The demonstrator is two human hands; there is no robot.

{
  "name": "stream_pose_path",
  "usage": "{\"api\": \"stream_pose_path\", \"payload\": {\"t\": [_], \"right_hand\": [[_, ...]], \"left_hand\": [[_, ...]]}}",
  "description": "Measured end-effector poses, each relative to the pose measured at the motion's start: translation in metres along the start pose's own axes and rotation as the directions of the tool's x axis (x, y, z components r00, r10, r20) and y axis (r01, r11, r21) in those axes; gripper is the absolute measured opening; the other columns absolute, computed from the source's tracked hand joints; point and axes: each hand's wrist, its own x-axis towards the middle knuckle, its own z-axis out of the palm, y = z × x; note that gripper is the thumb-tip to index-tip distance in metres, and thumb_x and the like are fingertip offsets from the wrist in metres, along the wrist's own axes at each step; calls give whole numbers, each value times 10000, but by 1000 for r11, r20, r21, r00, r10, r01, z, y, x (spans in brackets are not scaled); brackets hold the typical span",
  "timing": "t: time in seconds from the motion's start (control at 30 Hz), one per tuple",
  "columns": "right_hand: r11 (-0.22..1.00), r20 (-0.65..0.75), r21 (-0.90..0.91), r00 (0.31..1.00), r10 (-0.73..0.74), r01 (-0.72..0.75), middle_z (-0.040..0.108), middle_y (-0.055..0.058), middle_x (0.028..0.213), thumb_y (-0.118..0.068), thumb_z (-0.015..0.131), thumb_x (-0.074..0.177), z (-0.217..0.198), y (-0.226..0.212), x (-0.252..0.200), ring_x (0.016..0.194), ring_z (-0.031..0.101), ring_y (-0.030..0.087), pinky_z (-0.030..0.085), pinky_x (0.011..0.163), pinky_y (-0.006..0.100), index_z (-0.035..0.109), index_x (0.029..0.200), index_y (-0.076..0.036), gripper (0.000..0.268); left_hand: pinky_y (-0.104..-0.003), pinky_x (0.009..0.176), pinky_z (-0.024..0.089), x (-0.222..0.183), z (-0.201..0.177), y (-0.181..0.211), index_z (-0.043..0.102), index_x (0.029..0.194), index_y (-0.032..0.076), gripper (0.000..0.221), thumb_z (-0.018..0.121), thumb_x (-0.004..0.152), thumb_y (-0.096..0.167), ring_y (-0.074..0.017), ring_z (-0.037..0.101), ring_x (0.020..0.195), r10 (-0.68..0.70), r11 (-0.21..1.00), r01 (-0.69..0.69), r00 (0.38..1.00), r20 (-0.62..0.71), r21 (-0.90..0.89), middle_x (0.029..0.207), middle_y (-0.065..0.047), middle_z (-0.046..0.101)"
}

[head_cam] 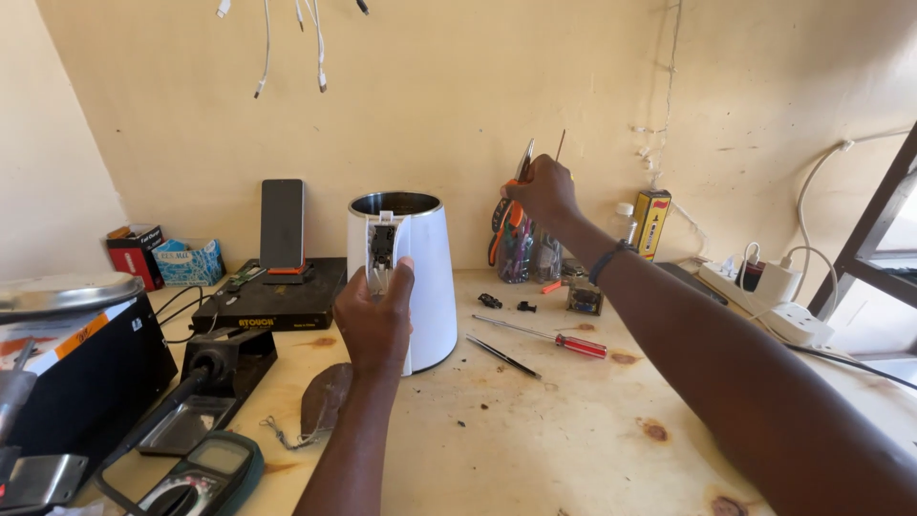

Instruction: Reassembling the handle of an electric kettle using a screwdriver and testing it on its base.

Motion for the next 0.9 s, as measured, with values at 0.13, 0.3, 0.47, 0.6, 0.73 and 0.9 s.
{"api": "stream_pose_path", "payload": {"t": [0.13,0.3,0.47,0.6,0.73,0.9], "right_hand": [[995,6,-99,1000,-12,13,705,231,1138,-317,868,802,28,9,14,1165,707,468,597,978,579,608,1010,-51,426],[979,49,-199,998,-36,45,672,260,1189,-308,872,858,30,5,-4,1186,682,509,581,1012,609,596,1103,4,483],[951,107,-292,992,-71,99,675,261,1172,-311,853,898,57,22,6,1177,695,498,602,975,587,612,1140,26,479],[855,210,-480,972,-105,196,670,288,1175,-291,848,931,77,29,-3,1165,709,494,631,954,550,613,1143,75,484],[826,194,-533,977,-89,181,660,250,1142,-333,817,960,78,26,-8,1124,732,444,649,897,520,600,1157,70,498],[856,294,-470,952,-80,217,719,263,1045,-340,842,927,90,46,20,1081,754,478,655,844,575,631,1076,64,479]], "left_hand": [[-431,677,645,2,-1,8,784,828,52,318,864,905,350,-253,742,610,-14,1000,14,1000,-17,4,664,-145,701],[-470,717,656,9,3,-8,801,869,44,326,852,898,365,-270,777,679,-32,999,32,999,-11,-15,723,-164,738],[-485,727,661,6,-1,0,806,869,44,320,846,896,360,-282,792,699,-28,1000,28,1000,-6,-12,734,-167,752],[-495,741,661,7,1,-7,803,868,27,313,843,905,335,-299,792,703,-9,1000,9,1000,-5,-20,734,-182,749],[-492,743,657,8,-1,-4,796,867,13,303,847,901,309,-299,786,691,10,1000,-10,1000,5,-15,719,-190,742],[-514,737,649,12,3,-17,798,904,37,292,816,930,327,-308,784,749,28,998,-27,1000,12,-48,749,-171,754]]}}
